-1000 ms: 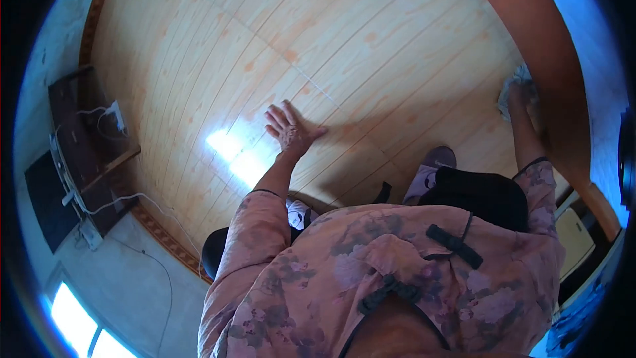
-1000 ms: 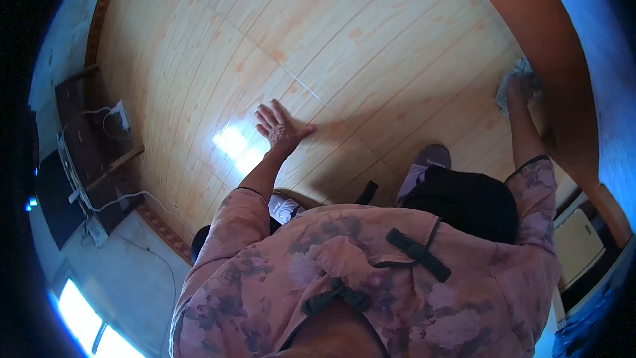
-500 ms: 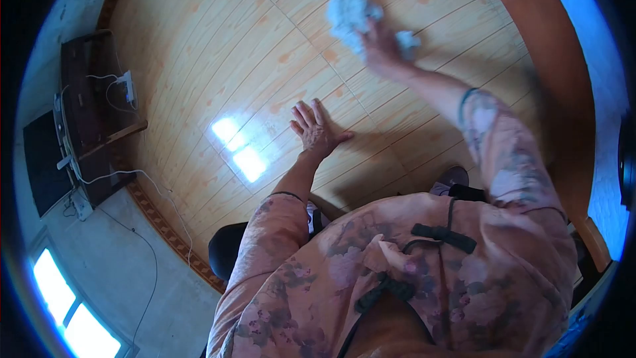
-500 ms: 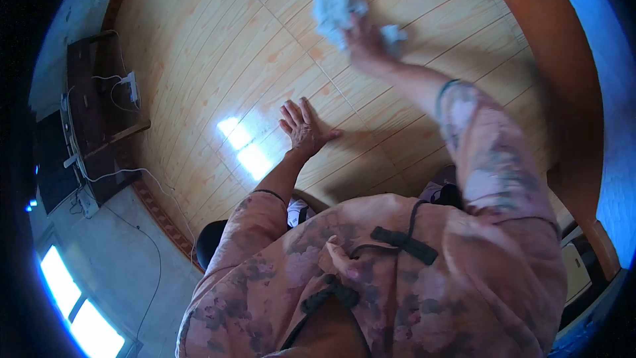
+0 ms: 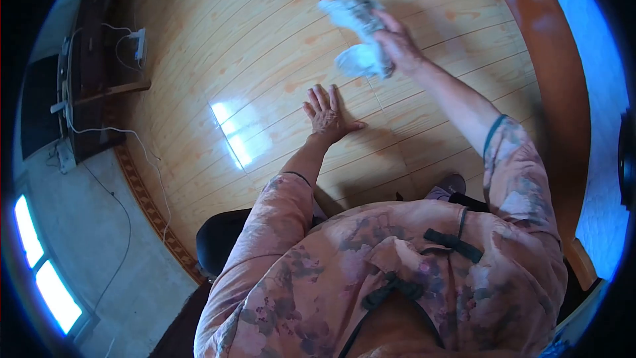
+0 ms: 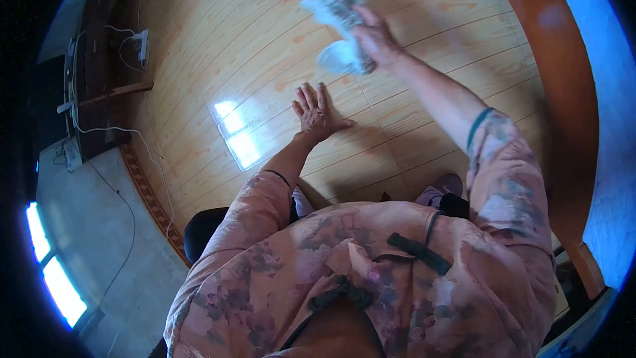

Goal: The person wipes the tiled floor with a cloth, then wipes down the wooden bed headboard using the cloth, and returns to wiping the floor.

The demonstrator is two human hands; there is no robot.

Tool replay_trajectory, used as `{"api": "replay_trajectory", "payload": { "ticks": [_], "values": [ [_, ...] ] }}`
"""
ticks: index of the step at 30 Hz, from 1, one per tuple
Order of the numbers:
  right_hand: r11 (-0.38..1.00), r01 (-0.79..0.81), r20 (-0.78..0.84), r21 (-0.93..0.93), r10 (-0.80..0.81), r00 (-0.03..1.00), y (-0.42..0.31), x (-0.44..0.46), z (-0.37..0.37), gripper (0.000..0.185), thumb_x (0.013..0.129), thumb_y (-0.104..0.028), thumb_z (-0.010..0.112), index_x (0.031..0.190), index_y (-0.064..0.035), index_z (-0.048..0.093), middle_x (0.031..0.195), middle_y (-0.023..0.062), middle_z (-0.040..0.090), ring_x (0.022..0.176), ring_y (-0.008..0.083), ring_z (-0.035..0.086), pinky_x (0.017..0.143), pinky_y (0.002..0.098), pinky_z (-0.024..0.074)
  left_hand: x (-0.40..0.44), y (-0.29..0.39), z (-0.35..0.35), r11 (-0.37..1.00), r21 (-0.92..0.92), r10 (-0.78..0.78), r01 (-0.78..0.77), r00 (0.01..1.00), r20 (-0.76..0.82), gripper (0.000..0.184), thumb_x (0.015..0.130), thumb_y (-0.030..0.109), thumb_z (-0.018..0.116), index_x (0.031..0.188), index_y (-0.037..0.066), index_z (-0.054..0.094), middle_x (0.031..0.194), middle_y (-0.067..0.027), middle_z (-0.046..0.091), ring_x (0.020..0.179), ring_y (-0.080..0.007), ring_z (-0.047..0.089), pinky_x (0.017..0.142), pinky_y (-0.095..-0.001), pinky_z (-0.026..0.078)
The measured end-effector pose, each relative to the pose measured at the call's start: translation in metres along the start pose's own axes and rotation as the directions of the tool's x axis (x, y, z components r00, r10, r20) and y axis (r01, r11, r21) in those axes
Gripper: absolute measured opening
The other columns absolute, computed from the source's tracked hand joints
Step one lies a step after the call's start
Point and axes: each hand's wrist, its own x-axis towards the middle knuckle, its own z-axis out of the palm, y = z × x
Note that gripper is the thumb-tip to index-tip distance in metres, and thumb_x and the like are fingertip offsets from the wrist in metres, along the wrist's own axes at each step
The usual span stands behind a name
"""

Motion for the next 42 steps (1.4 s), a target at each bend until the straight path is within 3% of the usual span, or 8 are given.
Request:
{"api": "replay_trajectory", "payload": {
  "ticks": [7,12,20,24,27,29,33,42],
  "values": [
    [0.556,-0.147,-0.37,-0.818,-0.313,0.875,0.09,-0.03,-0.201,0.065,0.076,-0.008,0.051,0.139,-0.0068,0.035,0.139,0.0203,0.039,0.13,0.0362,0.036,0.108,0.0414,0.0295,-0.003,-0.001,-0.002,0.999,-0.034,0.007,-0.008,0.999,-0.032,0.137,0.054,0.075,0.07,0.147,0.006,-0.003,0.148,-0.0326,-0.01,0.138,-0.0478,-0.015,0.106,-0.0655,0.0],
    [0.084,-0.517,-0.508,-0.852,-0.373,0.777,0.118,-0.062,-0.194,0.064,0.077,-0.021,0.058,0.139,-0.0144,0.039,0.142,0.0225,0.032,0.13,0.0387,0.034,0.104,0.0482,0.0326,-0.003,-0.006,0.002,0.999,-0.04,0.031,-0.034,0.997,-0.073,0.128,0.06,0.077,0.062,0.148,0.006,0.003,0.149,-0.0333,-0.005,0.138,-0.0501,-0.01,0.105,-0.0674,0.002],
    [0.336,-0.093,-0.194,-0.937,-0.281,0.94,0.121,-0.06,0.0,0.055,0.075,-0.01,0.057,0.129,-0.0104,0.047,0.123,0.0184,0.043,0.115,0.0395,0.043,0.094,0.0479,0.0398,0.013,-0.031,0.028,0.845,-0.522,-0.086,-0.116,0.934,-0.346,0.096,0.077,0.07,0.053,0.144,0.008,0.025,0.148,-0.025,0.021,0.141,-0.0376,0.012,0.108,-0.0597,0.009],
    [0.931,-0.049,0.139,-0.361,0.105,0.985,0.096,-0.064,0.057,0.053,0.084,-0.019,0.061,0.132,-0.0058,0.045,0.136,0.0178,0.041,0.127,0.0313,0.038,0.106,0.0383,0.0309,0.026,-0.021,0.015,0.693,-0.706,-0.292,-0.15,0.836,-0.464,0.096,0.075,0.065,0.06,0.144,0.008,0.024,0.14,-0.0249,0.032,0.134,-0.0364,0.027,0.106,-0.055,0.02],
    [0.923,0.038,0.113,-0.383,0.006,0.994,0.084,-0.065,0.04,0.042,0.088,-0.02,0.058,0.127,-0.0057,0.052,0.128,0.0156,0.05,0.123,0.0271,0.043,0.104,0.0365,0.0329,0.024,-0.008,0.003,0.85,-0.505,-0.199,-0.147,0.798,-0.568,0.105,0.07,0.062,0.067,0.145,0.008,0.019,0.142,-0.0263,0.027,0.132,-0.04,0.028,0.101,-0.0552,0.027],
    [0.501,0.275,0.062,-0.821,-0.399,0.915,0.083,-0.067,0.0,0.041,0.086,-0.019,0.059,0.124,-0.007,0.054,0.12,0.0163,0.053,0.119,0.0323,0.045,0.102,0.0406,0.0347,0.023,0.005,-0.005,0.936,-0.344,-0.144,-0.07,0.817,-0.558,0.114,0.061,0.06,0.075,0.145,0.008,0.018,0.143,-0.0291,0.022,0.132,-0.0444,0.026,0.101,-0.0569,0.03],
    [0.051,-0.098,-0.109,-0.994,-0.3,0.948,0.107,-0.097,-0.063,0.063,0.085,-0.034,0.06,0.138,-0.0081,0.037,0.145,0.0137,0.031,0.135,0.0326,0.025,0.109,0.0535,0.0184,0.025,0.033,-0.033,0.975,-0.219,-0.052,-0.043,0.911,-0.408,0.103,0.067,0.055,0.073,0.147,0.019,0.019,0.149,-0.0283,0.014,0.136,-0.0481,0.017,0.102,-0.0623,0.025],
    [-0.072,-0.151,-0.121,-0.986,-0.32,0.94,0.114,-0.098,-0.058,0.068,0.084,-0.034,0.061,0.141,-0.0102,0.031,0.148,0.01,0.028,0.138,0.0309,0.023,0.111,0.0522,0.0173,0.089,0.042,-0.043,0.904,0.083,0.399,-0.418,0.761,-0.511,0.057,0.081,0.026,0.06,0.136,0.022,0.043,0.144,-0.0225,0.029,0.129,-0.0426,0.033,0.091,-0.0562,0.038]
  ]
}}
